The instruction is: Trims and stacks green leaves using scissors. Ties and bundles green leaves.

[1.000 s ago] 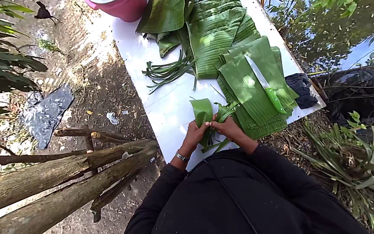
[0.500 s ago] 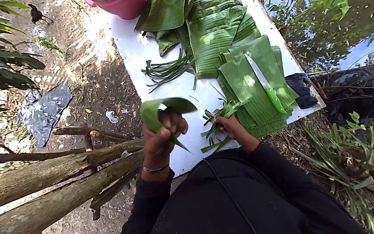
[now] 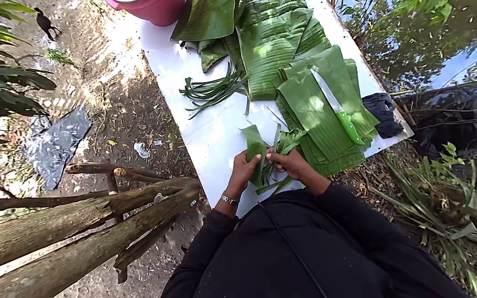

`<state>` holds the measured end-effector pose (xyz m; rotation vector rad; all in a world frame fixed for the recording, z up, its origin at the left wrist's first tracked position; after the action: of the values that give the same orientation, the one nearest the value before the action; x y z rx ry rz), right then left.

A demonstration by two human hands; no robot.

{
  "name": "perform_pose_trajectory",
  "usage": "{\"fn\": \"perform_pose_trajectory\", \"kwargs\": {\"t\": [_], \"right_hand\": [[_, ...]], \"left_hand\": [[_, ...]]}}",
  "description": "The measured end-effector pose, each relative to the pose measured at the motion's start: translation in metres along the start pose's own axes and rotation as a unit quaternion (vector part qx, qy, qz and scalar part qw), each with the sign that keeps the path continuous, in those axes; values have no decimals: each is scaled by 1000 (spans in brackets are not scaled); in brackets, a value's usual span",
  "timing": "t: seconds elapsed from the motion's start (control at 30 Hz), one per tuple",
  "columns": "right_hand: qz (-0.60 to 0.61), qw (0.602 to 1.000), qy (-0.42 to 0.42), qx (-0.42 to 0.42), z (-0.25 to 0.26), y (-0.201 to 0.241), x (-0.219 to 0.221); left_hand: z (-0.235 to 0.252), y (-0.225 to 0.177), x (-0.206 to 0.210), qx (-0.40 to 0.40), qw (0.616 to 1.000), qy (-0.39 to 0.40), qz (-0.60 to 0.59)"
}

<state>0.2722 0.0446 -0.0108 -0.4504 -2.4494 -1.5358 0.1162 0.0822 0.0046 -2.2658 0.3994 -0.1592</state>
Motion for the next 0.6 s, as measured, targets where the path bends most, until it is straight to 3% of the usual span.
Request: {"fn": "perform_pose_trajectory", "kwargs": {"t": [0.6], "right_hand": [[-98, 994, -15, -48, -2, 5, 6]], "left_hand": [[-3, 1, 6, -17, 997, 39, -57]]}}
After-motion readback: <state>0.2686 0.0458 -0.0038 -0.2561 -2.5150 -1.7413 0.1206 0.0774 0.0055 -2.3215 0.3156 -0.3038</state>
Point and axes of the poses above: each hand's wrist, its own z-axis towards the middle knuckle, its own x-axis out of the palm, y = z × x, the point moved 5 cm from there along z, towards the middle knuckle, and after that the axes turned 11 degrees about -x, right-handed, at the moved point
